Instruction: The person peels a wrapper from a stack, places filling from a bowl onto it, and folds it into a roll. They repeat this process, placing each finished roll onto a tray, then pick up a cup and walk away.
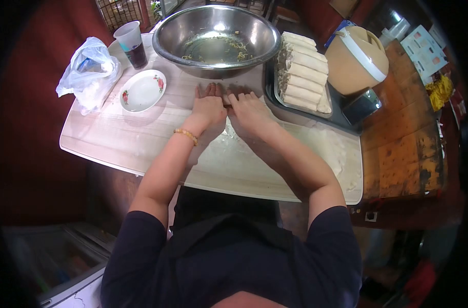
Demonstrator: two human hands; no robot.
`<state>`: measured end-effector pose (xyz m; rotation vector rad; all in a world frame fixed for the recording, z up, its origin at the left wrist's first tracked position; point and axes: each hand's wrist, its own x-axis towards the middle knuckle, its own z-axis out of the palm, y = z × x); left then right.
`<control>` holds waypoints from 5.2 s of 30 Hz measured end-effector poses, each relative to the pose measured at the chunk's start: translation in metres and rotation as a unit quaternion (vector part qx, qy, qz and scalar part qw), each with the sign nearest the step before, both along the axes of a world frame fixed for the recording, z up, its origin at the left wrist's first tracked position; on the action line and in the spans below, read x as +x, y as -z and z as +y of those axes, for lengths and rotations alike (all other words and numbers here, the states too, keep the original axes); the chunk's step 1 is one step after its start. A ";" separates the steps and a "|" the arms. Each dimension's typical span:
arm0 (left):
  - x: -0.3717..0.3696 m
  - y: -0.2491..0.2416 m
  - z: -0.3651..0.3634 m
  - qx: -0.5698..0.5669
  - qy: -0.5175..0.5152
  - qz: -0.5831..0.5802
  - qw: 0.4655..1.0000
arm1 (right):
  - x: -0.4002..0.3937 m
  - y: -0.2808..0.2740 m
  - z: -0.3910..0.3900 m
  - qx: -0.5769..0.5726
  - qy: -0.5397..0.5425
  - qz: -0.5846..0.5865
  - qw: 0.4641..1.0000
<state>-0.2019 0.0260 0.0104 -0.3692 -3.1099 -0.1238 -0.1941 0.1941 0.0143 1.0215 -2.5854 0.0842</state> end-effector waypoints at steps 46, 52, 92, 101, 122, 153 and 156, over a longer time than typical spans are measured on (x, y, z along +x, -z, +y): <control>0.155 0.026 -0.171 0.348 -0.169 0.300 0.872 | -0.053 -0.039 -0.258 -0.052 -0.082 -0.015 0.995; 0.156 0.025 -0.170 0.346 -0.159 0.314 0.870 | -0.057 -0.033 -0.258 -0.062 -0.084 -0.022 0.994; 0.172 -0.005 0.006 0.230 0.200 0.151 0.940 | 0.170 -0.006 0.040 -0.021 -0.055 0.009 0.998; 0.147 0.017 0.011 0.123 0.160 0.187 0.962 | 0.143 0.008 0.038 -0.110 -0.023 -0.052 0.992; 0.145 0.015 0.014 0.147 0.140 0.160 0.966 | 0.142 -0.016 0.037 -0.090 -0.005 -0.242 0.966; 0.144 0.017 0.014 0.151 0.140 0.136 0.969 | 0.140 -0.014 0.037 -0.090 -0.008 -0.238 0.967; 0.145 0.016 0.015 0.150 0.138 0.132 0.970 | 0.140 -0.012 0.038 -0.089 -0.011 -0.232 0.969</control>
